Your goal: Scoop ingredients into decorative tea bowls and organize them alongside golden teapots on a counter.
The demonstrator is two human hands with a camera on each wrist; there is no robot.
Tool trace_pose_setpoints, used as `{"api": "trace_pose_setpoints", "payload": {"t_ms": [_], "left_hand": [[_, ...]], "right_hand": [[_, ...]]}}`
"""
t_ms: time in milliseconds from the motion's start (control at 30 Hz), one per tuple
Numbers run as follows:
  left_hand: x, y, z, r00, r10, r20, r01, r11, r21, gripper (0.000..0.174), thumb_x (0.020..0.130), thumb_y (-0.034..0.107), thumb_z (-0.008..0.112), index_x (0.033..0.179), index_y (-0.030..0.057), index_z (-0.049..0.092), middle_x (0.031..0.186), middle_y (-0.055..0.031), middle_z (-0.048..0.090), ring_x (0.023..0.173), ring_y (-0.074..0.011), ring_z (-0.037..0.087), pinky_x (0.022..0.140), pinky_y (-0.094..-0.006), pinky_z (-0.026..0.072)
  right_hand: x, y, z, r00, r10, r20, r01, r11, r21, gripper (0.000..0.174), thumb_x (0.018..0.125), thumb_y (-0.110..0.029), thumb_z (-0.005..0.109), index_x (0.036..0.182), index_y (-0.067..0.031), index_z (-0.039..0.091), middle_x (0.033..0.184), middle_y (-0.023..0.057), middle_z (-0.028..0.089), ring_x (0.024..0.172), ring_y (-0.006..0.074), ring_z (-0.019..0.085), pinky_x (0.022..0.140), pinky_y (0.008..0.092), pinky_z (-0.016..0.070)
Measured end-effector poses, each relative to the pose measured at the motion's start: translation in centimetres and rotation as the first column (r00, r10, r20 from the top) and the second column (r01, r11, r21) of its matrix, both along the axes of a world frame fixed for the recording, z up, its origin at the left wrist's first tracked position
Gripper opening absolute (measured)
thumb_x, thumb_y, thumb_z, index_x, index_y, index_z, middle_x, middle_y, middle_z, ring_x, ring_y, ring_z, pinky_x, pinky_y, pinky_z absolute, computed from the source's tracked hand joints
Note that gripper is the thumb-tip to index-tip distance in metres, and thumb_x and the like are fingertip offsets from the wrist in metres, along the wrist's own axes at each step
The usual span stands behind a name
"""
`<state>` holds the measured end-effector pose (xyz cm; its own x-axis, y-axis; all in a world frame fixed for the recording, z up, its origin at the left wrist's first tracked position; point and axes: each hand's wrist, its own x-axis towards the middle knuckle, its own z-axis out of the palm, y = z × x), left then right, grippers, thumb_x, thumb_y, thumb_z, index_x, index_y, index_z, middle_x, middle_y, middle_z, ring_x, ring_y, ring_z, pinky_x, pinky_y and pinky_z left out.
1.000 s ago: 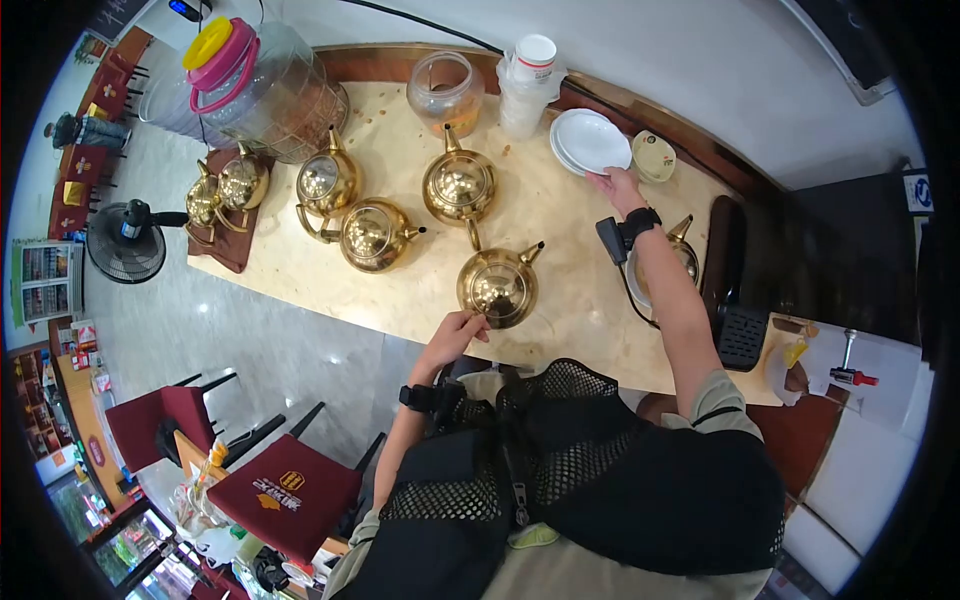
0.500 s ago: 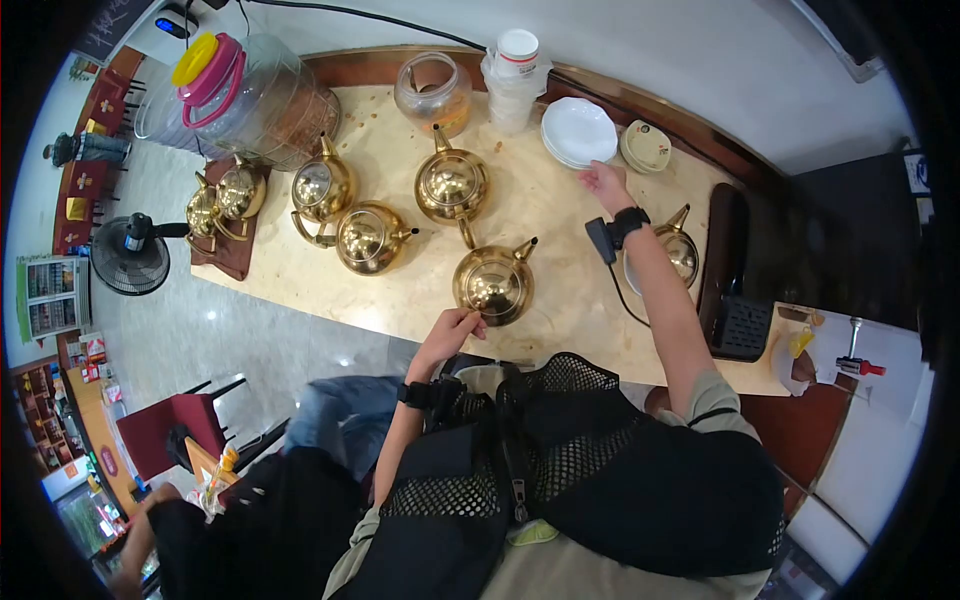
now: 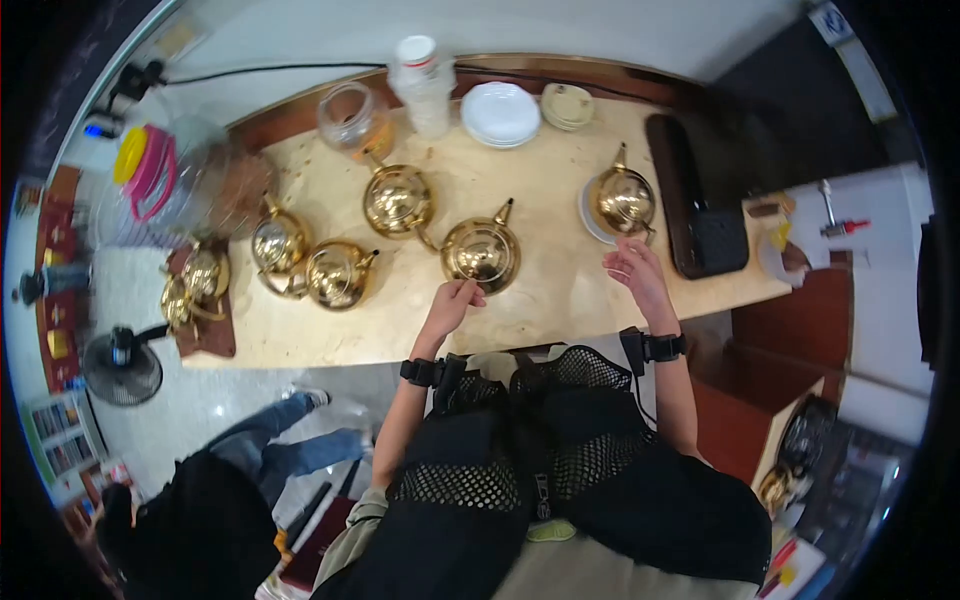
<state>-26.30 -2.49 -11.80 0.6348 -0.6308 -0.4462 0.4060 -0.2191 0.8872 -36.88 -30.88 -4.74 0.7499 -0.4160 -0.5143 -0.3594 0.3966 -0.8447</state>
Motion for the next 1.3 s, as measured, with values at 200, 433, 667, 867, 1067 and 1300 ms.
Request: {"api": "trace_pose_setpoints", "payload": {"t_ms": [200, 433, 667, 867, 1067, 1300], "left_hand": [[2.0, -3.4, 0.1, 0.992, 0.126, 0.017, -0.126, 0.992, -0.022, 0.031, 0.083, 0.021, 0.039, 0.075, -0.0044, 0.053, 0.063, -0.0071, 0.055, 0.061, -0.0128, 0.054, 0.059, -0.0224, 0.0419], [3.0, -4.6, -0.4, 0.991, 0.111, 0.074, -0.116, 0.991, 0.068, 0.029, 0.082, 0.024, 0.042, 0.086, -0.0039, 0.05, 0.072, -0.0091, 0.054, 0.064, -0.0132, 0.051, 0.059, -0.0232, 0.0396], [-0.5, -5.6, 4.4, 0.327, -0.153, 0.933, -0.39, 0.877, 0.28, 0.038, 0.077, 0.015, 0.049, 0.103, -0.0087, 0.032, 0.096, -0.0176, 0.04, 0.078, -0.0203, 0.047, 0.064, -0.0279, 0.0411], [-3.0, -15.1, 5.8, 0.891, -0.093, 0.445, 0.021, 0.986, 0.165, 0.022, 0.081, 0.015, 0.044, 0.093, -0.0016, 0.049, 0.093, -0.0078, 0.052, 0.083, -0.0156, 0.049, 0.077, -0.0283, 0.0343], [-4.9, -25.5, 3.2, 0.986, -0.164, 0.017, 0.16, 0.975, 0.158, 0.04, 0.082, 0.036, 0.037, 0.103, 0.0029, 0.046, 0.1, -0.008, 0.051, 0.094, -0.0174, 0.046, 0.081, -0.0324, 0.0311], [-5.4, -30.4, 1.0, 0.872, 0.18, -0.455, -0.227, 0.973, -0.05, 0.031, 0.082, 0.03, 0.04, 0.09, 0.0011, 0.048, 0.085, -0.0075, 0.053, 0.081, -0.0175, 0.049, 0.077, -0.0307, 0.0348]], "right_hand": [[-6.7, 0.6, 0.6, 0.965, -0.262, -0.023, 0.261, 0.965, -0.006, 0.018, 0.079, -0.018, 0.046, 0.094, -0.0068, 0.046, 0.08, 0.0086, 0.056, 0.074, 0.0155, 0.056, 0.065, 0.024, 0.0428], [-11.3, 0.3, -1.2, 0.922, -0.376, -0.096, 0.377, 0.926, -0.007, 0.016, 0.079, -0.017, 0.047, 0.091, -0.0074, 0.047, 0.081, 0.0085, 0.057, 0.074, 0.015, 0.056, 0.063, 0.0232, 0.0427], [-10.7, -4.1, -5.0, 0.954, -0.284, -0.094, 0.289, 0.956, 0.044, 0.013, 0.077, -0.016, 0.047, 0.087, -0.0091, 0.047, 0.08, 0.0068, 0.056, 0.072, 0.014, 0.056, 0.062, 0.0234, 0.0431], [-8.4, -8.7, -9.1, 0.971, -0.231, -0.066, 0.235, 0.97, 0.058, 0.02, 0.072, -0.019, 0.053, 0.088, -0.009, 0.046, 0.077, 0.0053, 0.053, 0.064, 0.0132, 0.054, 0.055, 0.0224, 0.0409], [-6.6, -11.2, -11.7, 0.986, -0.11, -0.128, 0.125, 0.986, 0.107, 0.026, 0.071, -0.02, 0.054, 0.091, -0.0059, 0.045, 0.074, 0.0042, 0.052, 0.064, 0.0126, 0.053, 0.049, 0.0231, 0.039], [-5.8, -12.9, -13.4, 0.997, 0.003, -0.078, 0.007, 0.992, 0.126, 0.027, 0.071, -0.018, 0.055, 0.092, -0.0036, 0.045, 0.072, 0.006, 0.052, 0.058, 0.0132, 0.052, 0.045, 0.0233, 0.0386]]}}
